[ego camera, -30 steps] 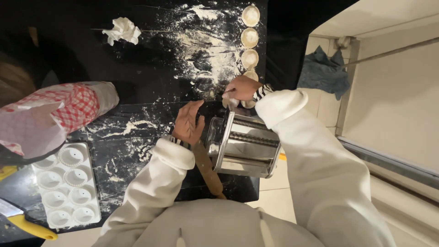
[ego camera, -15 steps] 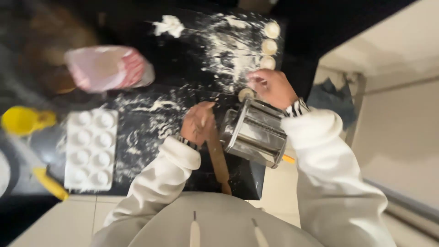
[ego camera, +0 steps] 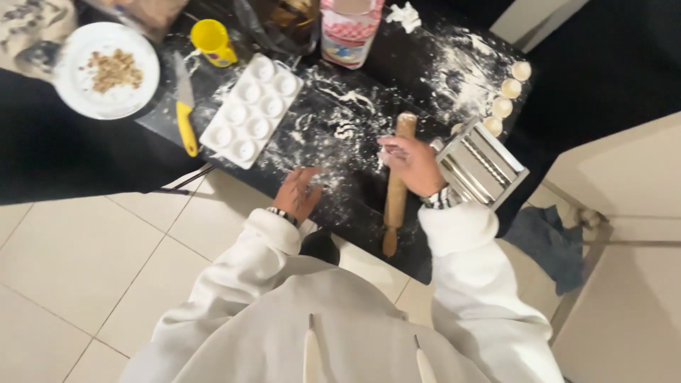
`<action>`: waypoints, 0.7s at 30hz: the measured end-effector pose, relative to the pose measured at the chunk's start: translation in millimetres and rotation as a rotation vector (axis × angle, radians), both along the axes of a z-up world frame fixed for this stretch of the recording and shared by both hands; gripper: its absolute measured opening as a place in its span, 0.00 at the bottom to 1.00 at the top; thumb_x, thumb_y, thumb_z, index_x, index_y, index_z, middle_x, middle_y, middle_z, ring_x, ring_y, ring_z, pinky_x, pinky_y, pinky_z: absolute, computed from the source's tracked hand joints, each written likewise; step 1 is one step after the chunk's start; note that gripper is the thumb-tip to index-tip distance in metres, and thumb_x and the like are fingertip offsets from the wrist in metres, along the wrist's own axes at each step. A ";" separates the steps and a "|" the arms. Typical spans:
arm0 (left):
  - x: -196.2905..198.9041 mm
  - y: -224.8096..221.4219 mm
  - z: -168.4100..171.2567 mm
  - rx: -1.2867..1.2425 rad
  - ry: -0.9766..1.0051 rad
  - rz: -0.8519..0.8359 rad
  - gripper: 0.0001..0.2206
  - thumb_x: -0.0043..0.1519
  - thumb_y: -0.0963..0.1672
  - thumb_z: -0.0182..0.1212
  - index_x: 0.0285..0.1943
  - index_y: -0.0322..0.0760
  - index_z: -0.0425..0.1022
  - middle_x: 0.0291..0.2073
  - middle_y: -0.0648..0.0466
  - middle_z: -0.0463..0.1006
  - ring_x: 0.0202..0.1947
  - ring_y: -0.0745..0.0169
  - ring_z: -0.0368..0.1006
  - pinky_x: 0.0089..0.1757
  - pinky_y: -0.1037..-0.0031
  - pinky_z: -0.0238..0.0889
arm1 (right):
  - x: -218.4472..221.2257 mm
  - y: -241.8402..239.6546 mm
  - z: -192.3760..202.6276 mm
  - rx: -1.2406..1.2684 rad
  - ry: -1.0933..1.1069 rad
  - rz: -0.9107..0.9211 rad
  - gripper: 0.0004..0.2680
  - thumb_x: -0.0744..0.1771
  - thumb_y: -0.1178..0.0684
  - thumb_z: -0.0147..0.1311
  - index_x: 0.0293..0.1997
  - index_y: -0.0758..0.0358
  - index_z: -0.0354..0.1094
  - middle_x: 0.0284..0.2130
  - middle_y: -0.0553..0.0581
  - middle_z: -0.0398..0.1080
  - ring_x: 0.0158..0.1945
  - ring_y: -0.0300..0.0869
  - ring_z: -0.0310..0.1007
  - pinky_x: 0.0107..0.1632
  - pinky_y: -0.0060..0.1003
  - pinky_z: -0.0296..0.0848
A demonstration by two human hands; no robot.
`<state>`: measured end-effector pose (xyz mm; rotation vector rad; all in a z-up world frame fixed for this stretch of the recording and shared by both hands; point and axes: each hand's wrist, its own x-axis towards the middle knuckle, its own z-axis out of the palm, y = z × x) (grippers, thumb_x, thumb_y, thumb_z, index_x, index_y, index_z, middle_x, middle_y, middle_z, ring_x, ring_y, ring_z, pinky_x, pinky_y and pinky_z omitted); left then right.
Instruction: Rolling dough, using a mold to shape it, and preparing pieces for a pasta machine.
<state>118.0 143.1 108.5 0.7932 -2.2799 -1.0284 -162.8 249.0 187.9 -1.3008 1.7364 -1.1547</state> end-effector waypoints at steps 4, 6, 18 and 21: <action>43.7 -24.5 -17.2 -0.059 -0.040 0.110 0.16 0.62 0.41 0.64 0.59 0.38 0.73 0.49 0.42 0.78 0.50 0.34 0.72 0.51 0.56 0.67 | 53.1 -20.1 -24.6 0.180 0.121 0.012 0.12 0.68 0.56 0.60 0.57 0.66 0.72 0.44 0.58 0.77 0.45 0.42 0.79 0.49 0.33 0.78; 57.5 -42.2 -21.1 -0.146 0.007 0.149 0.17 0.63 0.42 0.64 0.61 0.36 0.72 0.51 0.40 0.78 0.54 0.32 0.70 0.54 0.54 0.65 | 70.4 -30.6 -48.7 0.082 0.055 0.055 0.12 0.68 0.57 0.60 0.56 0.67 0.72 0.47 0.59 0.77 0.49 0.42 0.79 0.52 0.33 0.78; 59.7 -293.7 -40.6 -0.139 -0.023 0.266 0.36 0.52 0.44 0.75 0.71 0.34 0.62 0.67 0.37 0.64 0.64 0.32 0.62 0.61 0.54 0.58 | 109.2 -160.2 -240.6 0.231 -0.065 -0.235 0.19 0.67 0.46 0.60 0.63 0.64 0.66 0.55 0.61 0.72 0.51 0.46 0.77 0.51 0.43 0.76; 37.9 -354.4 -50.7 -0.182 -0.105 0.221 0.44 0.46 0.45 0.79 0.72 0.34 0.57 0.69 0.35 0.59 0.67 0.29 0.56 0.63 0.53 0.54 | 113.5 -180.5 -282.3 0.187 -0.039 -0.360 0.21 0.66 0.47 0.64 0.62 0.68 0.66 0.54 0.65 0.73 0.53 0.47 0.74 0.54 0.44 0.73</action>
